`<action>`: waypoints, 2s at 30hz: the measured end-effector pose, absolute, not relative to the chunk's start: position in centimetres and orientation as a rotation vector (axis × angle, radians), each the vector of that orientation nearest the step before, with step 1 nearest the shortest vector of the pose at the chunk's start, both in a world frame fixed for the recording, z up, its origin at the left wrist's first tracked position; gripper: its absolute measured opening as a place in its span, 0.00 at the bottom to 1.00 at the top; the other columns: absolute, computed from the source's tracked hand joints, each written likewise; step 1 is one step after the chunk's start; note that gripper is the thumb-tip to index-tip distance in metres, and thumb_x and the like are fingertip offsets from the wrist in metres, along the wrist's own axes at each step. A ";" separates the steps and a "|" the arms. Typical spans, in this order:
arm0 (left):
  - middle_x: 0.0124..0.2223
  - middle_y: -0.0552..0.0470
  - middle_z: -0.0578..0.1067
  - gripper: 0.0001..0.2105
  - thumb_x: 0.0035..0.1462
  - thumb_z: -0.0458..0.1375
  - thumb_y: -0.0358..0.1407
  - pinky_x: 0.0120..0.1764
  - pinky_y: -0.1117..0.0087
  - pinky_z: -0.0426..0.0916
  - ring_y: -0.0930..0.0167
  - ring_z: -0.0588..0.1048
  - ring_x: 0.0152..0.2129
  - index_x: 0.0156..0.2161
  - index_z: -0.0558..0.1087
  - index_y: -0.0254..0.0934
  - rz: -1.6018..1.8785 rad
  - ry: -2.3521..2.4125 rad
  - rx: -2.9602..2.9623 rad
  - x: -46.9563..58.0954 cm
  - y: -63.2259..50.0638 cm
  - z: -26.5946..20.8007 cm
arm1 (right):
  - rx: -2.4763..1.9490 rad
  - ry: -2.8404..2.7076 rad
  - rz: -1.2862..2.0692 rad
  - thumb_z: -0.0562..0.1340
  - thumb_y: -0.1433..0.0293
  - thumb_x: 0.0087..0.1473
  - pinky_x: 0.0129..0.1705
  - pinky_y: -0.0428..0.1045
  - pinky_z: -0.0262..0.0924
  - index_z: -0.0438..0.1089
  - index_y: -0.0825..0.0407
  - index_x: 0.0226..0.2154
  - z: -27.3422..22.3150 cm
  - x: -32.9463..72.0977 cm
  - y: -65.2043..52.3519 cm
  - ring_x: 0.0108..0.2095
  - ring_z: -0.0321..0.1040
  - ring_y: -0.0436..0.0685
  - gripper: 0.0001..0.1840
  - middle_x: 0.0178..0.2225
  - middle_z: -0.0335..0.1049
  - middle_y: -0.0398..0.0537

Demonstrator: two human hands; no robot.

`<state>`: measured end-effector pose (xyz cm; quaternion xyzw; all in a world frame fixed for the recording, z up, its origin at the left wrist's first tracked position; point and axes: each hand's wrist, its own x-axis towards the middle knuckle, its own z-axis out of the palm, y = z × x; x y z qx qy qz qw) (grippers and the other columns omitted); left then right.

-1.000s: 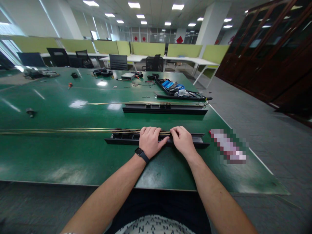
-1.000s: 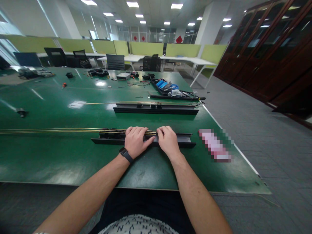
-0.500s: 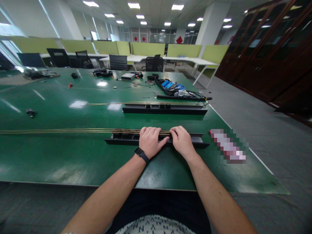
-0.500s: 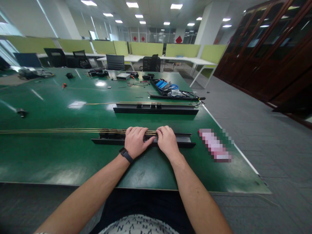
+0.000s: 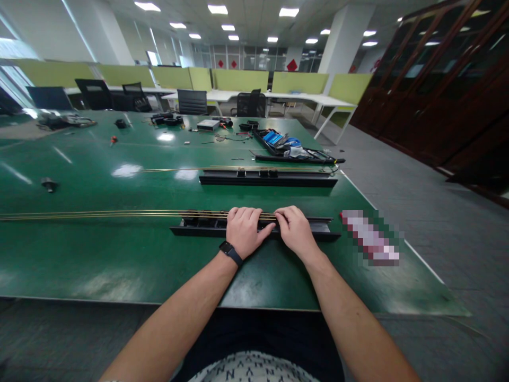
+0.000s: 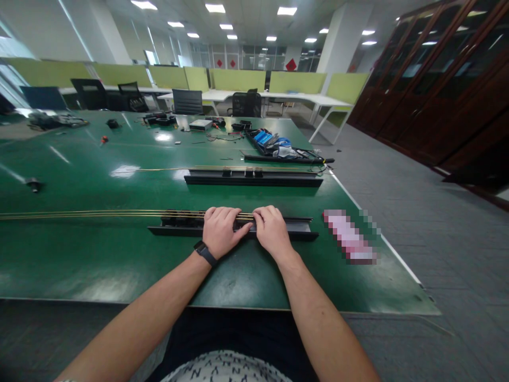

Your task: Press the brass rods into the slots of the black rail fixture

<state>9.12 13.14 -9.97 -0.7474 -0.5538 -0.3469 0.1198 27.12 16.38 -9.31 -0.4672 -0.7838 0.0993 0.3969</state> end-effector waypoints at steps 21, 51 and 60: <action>0.46 0.44 0.82 0.19 0.64 0.58 0.53 0.55 0.53 0.60 0.59 0.77 0.46 0.48 0.76 0.40 -1.016 -1.625 -2.178 9.2 13.1 -10.0 | -1.265 -1.960 0.283 0.53 0.63 0.68 0.49 0.55 0.62 0.73 0.47 0.36 -9.6 26.9 16.5 0.42 0.69 0.60 0.15 0.37 0.73 0.50; 0.46 0.44 0.81 0.20 0.65 0.57 0.54 0.55 0.53 0.60 0.59 0.77 0.46 0.49 0.76 0.40 -1.024 -1.615 -2.186 9.1 13.1 -9.9 | -1.302 -1.983 0.090 0.53 0.65 0.67 0.49 0.58 0.55 0.72 0.48 0.32 -9.7 27.3 17.0 0.41 0.67 0.60 0.16 0.36 0.75 0.51; 0.46 0.45 0.81 0.20 0.65 0.58 0.53 0.54 0.53 0.60 0.59 0.77 0.45 0.48 0.76 0.39 -1.015 -1.606 -2.185 9.1 13.1 -10.0 | -1.353 -1.984 0.090 0.55 0.59 0.68 0.51 0.56 0.55 0.76 0.48 0.36 -9.9 27.2 16.8 0.43 0.65 0.60 0.17 0.38 0.75 0.50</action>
